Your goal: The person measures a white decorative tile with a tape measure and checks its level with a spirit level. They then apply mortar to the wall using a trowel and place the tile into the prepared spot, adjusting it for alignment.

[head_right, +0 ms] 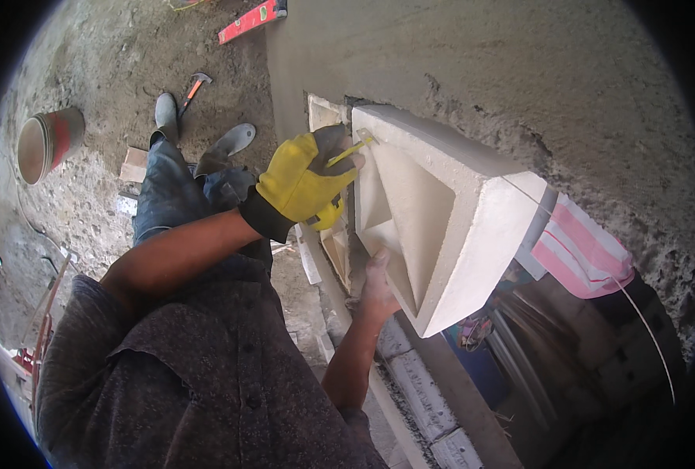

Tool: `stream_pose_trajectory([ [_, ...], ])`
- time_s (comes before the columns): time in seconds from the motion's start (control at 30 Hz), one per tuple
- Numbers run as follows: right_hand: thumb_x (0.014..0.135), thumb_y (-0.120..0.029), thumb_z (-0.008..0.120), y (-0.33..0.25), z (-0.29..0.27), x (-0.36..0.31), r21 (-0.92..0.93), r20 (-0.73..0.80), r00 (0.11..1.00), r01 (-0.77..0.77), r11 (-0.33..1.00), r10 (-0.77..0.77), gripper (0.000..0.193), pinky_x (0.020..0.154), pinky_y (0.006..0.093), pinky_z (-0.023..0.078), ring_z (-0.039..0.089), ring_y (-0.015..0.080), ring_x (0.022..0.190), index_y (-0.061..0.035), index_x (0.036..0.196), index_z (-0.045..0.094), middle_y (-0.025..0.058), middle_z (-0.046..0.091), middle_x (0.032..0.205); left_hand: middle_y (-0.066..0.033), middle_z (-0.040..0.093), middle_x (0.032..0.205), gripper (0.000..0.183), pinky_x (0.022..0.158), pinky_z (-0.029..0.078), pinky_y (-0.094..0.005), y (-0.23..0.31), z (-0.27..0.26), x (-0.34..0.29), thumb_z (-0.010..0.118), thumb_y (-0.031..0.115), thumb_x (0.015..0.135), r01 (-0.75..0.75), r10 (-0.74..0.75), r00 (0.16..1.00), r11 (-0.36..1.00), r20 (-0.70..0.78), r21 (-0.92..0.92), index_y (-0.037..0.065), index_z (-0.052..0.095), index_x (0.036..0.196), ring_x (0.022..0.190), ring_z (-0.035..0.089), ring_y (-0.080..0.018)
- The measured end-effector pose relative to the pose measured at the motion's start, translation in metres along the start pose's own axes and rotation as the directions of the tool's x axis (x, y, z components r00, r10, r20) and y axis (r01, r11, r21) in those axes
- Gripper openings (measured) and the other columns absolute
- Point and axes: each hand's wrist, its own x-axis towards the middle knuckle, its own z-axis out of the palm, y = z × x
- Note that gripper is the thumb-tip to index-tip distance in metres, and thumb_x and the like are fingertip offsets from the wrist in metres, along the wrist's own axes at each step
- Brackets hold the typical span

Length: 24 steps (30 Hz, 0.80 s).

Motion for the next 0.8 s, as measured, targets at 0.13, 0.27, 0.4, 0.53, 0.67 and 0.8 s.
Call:
stream_pose_trajectory([
  [0.13,0.079,-0.007,0.078,0.0,-0.009,0.001,-0.074,0.028,0.999,-0.015,0.997,0.017,0.061,0.099,0.0415,0.047,0.059,0.0281,0.112,0.0072,0.132,0.05,0.0209,0.059,0.127,-0.0116,0.068,0.089,0.038,0.071,0.054,-0.0326,-0.001,0.001,-0.003,0.075,0.025,0.085,0.018,-0.021,0.998,0.999,0.054,0.039,-0.002,0.062,0.109,0.079,0.068,-0.0218],
  [0.27,0.079,-0.007,0.078,0.02,-0.017,-0.003,-0.16,-0.001,0.997,0.079,0.984,-0.081,0.058,0.097,0.0394,0.049,0.062,0.0276,0.109,0.0081,0.129,0.053,0.0207,0.061,0.125,-0.0084,0.067,0.099,0.039,0.076,0.054,-0.029,-0.02,0.014,-0.003,0.074,0.017,0.087,0.102,-0.086,0.994,0.957,0.073,-0.271,-0.002,0.058,0.117,0.088,0.068,-0.0163],
  [0.4,0.08,-0.008,0.079,0.02,-0.005,-0.003,-0.146,-0.015,0.994,0.102,0.984,-0.105,0.056,0.094,0.0373,0.051,0.064,0.0271,0.105,0.0083,0.128,0.054,0.0205,0.061,0.125,-0.0061,0.065,0.105,0.04,0.079,0.054,-0.0264,-0.019,0.011,0.001,0.073,0.011,0.088,0.123,-0.1,0.991,0.949,0.093,-0.29,-0.002,0.055,0.121,0.093,0.066,-0.0135],
  [0.53,0.081,-0.01,0.08,0.012,-0.004,-0.001,-0.104,0.033,0.996,0.091,0.99,-0.088,0.057,0.094,0.0368,0.051,0.064,0.0267,0.106,0.0078,0.128,0.054,0.0204,0.061,0.125,-0.0072,0.067,0.1,0.037,0.075,0.055,-0.0277,-0.015,0.008,-0.001,0.074,0.014,0.087,0.103,-0.092,0.994,0.97,0.058,-0.221,-0.002,0.058,0.116,0.087,0.067,-0.0145],
  [0.67,0.081,-0.01,0.08,0.009,-0.01,-0.008,-0.175,0.029,0.999,0.024,0.984,-0.019,0.059,0.098,0.0369,0.049,0.062,0.0257,0.11,0.0077,0.13,0.052,0.0205,0.06,0.127,-0.0108,0.068,0.091,0.036,0.071,0.054,-0.0301,-0.005,0.001,-0.005,0.075,0.021,0.087,0.075,-0.07,0.995,0.995,0.072,-0.07,-0.003,0.061,0.11,0.079,0.068,-0.0168],
  [0.8,0.082,-0.008,0.079,0.019,-0.013,-0.008,-0.095,0.042,0.998,0.043,0.995,-0.039,0.06,0.1,0.0369,0.047,0.06,0.0249,0.113,0.0076,0.132,0.05,0.0206,0.058,0.13,-0.0124,0.069,0.089,0.035,0.069,0.053,-0.0307,0.0,-0.002,-0.003,0.074,0.023,0.087,0.008,-0.007,0.999,0.999,0.036,-0.034,-0.002,0.062,0.107,0.076,0.067,-0.0197],
])
